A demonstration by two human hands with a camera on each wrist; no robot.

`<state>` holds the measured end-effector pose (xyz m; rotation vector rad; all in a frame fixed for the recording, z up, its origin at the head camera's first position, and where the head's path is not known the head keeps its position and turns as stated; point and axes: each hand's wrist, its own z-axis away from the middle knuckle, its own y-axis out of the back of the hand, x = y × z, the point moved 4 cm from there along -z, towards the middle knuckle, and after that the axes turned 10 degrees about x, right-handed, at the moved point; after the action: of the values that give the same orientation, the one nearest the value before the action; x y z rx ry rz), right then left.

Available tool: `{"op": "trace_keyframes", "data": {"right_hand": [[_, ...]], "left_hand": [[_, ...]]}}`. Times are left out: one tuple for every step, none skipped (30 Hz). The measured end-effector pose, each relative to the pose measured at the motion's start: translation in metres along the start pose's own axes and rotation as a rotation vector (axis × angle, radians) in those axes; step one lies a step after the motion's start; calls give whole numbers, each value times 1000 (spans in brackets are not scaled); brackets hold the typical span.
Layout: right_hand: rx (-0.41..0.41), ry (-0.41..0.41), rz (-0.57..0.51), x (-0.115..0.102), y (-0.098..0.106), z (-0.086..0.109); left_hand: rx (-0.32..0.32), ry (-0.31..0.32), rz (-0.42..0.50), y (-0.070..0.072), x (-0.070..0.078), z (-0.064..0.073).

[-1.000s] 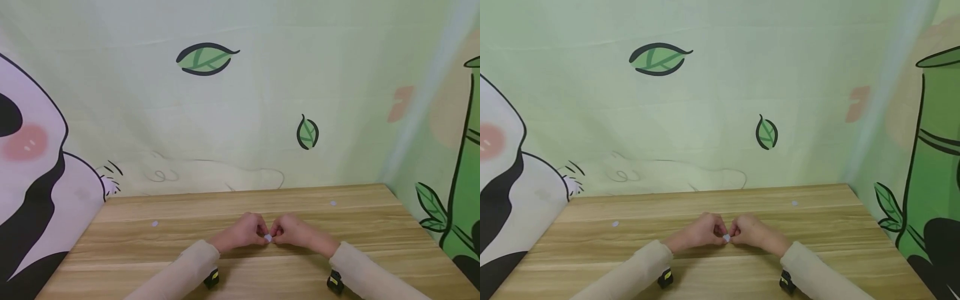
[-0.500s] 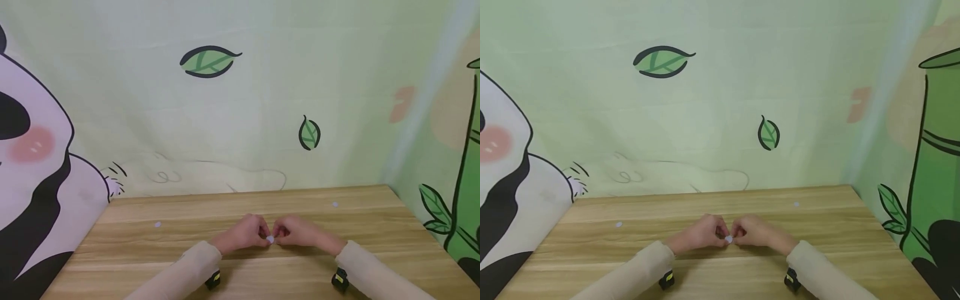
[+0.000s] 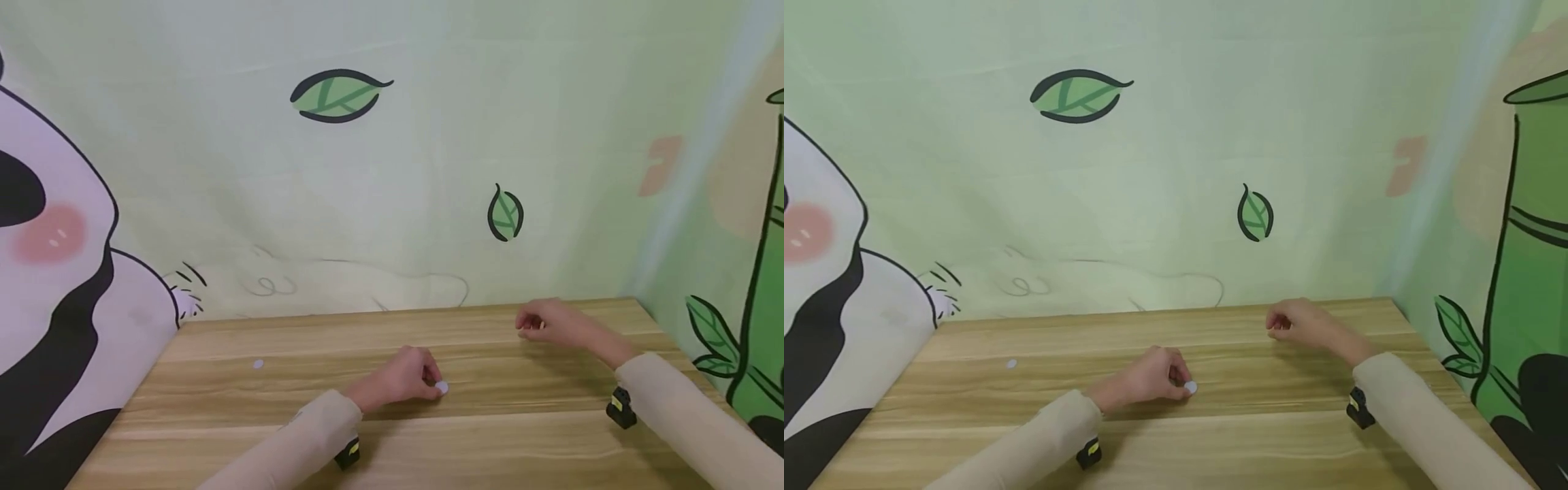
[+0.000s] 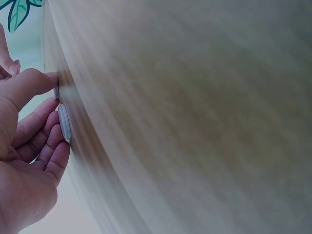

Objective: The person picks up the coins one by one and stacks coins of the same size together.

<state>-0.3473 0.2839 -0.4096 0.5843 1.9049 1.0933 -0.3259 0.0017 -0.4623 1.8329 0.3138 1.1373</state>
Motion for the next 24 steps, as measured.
{"op": "trace_keyframes", "data": {"right_hand": [[0,6,11,3,3,0],[0,8,21,6,6,1],[2,9,30,10,8,1],[7,11,38,13,10,1],[14,10,48,16,11,1],[19,8,57,19,13,2],[24,5,63,21,14,2],[26,2,65,24,14,3],[28,-3,64,26,15,3],[31,-8,62,28,15,3],[36,-14,65,30,16,4],[40,-19,62,32,17,4],[44,-22,62,33,17,5],[48,-23,64,34,18,6],[53,-25,65,36,18,6],[59,-27,67,37,19,7],[65,-31,71,39,20,7],[64,-34,69,41,20,7],[64,-39,71,43,20,8],[63,-39,70,45,20,8],[61,-49,68,48,20,9],[59,-51,69,51,20,10],[57,-54,70,54,20,10],[55,-55,70,56,20,11]], "left_hand": [[0,1,-1,0,0,0],[1,1,0,0,0,0],[1,1,-3,0,0,-1],[0,1,-3,0,0,-1],[-1,0,-8,0,-1,-1],[-3,3,-6,-1,-1,-2],[-5,3,-4,-1,-1,-2],[-9,6,-2,-1,-1,-2],[-12,10,1,-1,-1,-2],[-14,11,2,-2,-1,-2],[-16,14,3,-2,-1,-2],[-17,18,6,-2,-1,-2],[-18,21,6,-2,-1,-2],[-19,24,4,-3,-1,-2],[-17,24,3,-3,-1,-2],[-16,23,2,-2,-1,-2],[-15,23,3,-2,0,-2],[-15,24,4,-2,0,-2],[-16,24,6,-2,0,-2],[-16,26,8,-1,0,-2],[-17,27,9,-1,0,-2],[-19,29,11,-1,0,-1],[-21,30,11,-1,-1,-1],[-22,32,11,-1,-1,-1]]}}
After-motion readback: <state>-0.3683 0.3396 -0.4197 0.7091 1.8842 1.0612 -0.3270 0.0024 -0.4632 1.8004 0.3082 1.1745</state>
